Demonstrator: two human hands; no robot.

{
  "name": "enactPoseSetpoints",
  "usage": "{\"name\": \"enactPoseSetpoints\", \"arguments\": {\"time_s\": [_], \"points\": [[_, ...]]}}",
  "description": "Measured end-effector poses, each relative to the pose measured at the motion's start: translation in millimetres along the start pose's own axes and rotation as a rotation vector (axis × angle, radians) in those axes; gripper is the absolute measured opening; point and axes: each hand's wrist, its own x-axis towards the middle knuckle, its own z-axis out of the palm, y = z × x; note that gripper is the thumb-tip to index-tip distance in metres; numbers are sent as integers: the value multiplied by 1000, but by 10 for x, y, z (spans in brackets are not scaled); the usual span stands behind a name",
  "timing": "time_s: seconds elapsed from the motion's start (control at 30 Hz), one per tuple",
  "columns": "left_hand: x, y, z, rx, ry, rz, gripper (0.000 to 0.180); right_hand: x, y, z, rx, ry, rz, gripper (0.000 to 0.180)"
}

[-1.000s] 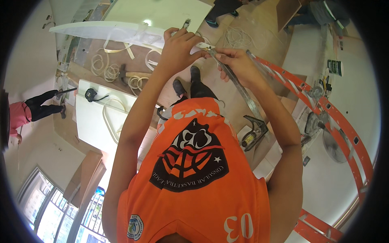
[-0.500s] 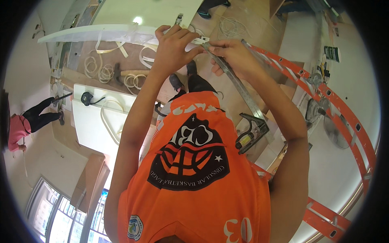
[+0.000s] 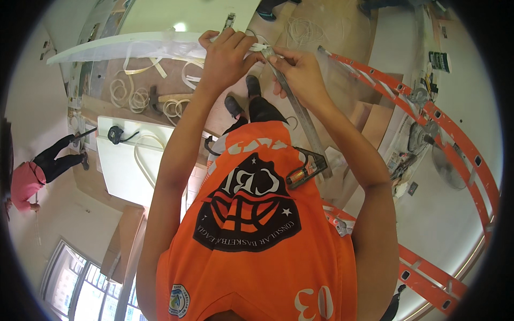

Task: The person applies adhesive tape to the edges of a white cabinet door while standing on a ladder. They peel the backing from the tape and smooth it onto the door frame. Another person in the background assists by holding a cabinet panel.

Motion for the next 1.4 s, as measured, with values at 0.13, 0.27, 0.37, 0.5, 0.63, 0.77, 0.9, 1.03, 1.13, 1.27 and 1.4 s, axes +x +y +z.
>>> {"name": "enactPoseSetpoints", "arguments": {"time_s": [0.13,0.27,0.37,0.5,0.63,0.77,0.9,1.03,1.13,1.27,1.4], "points": [[36,-26,30,28,-4,18,34,40,44,21,1,51,-29,40],[60,-15,14,44,-20,20,33,51,46,11,-43,49,-69,39],[39,-27,39,38,-24,8,34,50,42,-21,-143,37,-90,39],[23,-71,52,12,-39,7,36,89,36,-74,-217,14,-105,39],[93,8,-89,32,-116,-3,38,110,29,-105,-271,-3,-152,39],[160,30,-212,-8,-215,-23,36,178,70,-191,-107,-79,-99,37],[137,-54,-225,-77,-251,-29,41,260,29,-212,-62,-122,-20,32],[119,-39,-218,-116,-258,-121,44,258,-27,-172,-175,-84,-34,29],[116,-42,-202,-123,-243,-126,42,166,-128,-148,-336,-79,-115,27],[102,-38,-204,-118,-225,-113,41,157,-144,-161,-336,-69,-119,23],[113,-12,-229,-102,-232,-117,45,199,-121,-206,-420,-108,-188,24]]}}
